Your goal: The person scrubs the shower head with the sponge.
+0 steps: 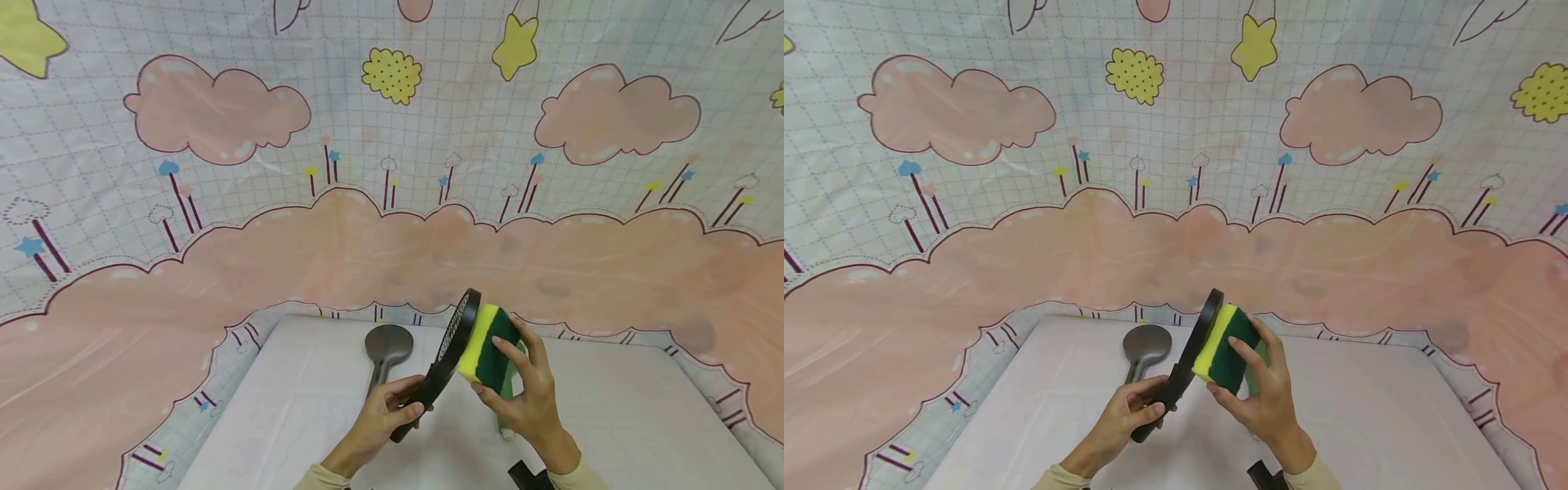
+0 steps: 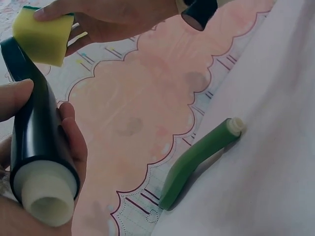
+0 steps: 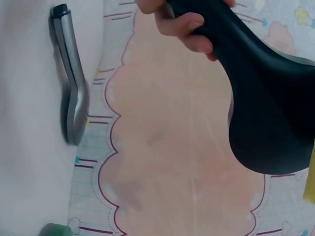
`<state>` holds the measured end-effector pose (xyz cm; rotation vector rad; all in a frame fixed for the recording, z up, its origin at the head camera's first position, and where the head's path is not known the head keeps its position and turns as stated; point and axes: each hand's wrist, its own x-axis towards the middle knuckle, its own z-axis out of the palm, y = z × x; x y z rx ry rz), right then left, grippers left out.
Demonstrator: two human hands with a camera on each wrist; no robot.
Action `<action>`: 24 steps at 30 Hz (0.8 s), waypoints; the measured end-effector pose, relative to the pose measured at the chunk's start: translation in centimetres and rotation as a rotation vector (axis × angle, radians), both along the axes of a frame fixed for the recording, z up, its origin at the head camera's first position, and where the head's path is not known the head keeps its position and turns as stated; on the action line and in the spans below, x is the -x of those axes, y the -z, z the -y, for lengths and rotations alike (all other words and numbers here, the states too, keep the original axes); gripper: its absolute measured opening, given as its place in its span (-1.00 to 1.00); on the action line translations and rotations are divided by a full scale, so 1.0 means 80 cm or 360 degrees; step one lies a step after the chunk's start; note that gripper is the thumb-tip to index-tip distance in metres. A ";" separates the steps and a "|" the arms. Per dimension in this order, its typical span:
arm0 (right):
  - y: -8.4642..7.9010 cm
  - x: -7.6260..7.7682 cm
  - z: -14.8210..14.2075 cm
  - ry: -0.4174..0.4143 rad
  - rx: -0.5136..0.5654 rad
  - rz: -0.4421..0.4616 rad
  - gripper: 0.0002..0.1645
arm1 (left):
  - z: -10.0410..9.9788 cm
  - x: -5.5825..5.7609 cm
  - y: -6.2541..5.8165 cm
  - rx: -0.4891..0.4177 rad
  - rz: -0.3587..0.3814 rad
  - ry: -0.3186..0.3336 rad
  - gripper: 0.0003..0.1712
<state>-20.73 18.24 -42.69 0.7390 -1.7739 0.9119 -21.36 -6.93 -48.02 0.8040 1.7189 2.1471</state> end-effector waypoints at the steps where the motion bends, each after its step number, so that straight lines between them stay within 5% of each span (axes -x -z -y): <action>1: -0.001 0.001 -0.001 -0.0004 0.0000 -0.0014 -0.17 | 0.000 0.000 0.001 0.0000 -0.0004 -0.0006 -0.43; 16: -0.013 0.002 -0.018 0.0084 -0.0024 -0.0021 -0.12 | 0.005 -0.004 -0.004 0.0117 0.0071 -0.0108 -0.33; 24: -0.015 0.002 -0.027 0.0062 -0.0004 0.0002 -0.11 | 0.013 -0.003 -0.002 0.0192 0.0015 -0.0163 -0.34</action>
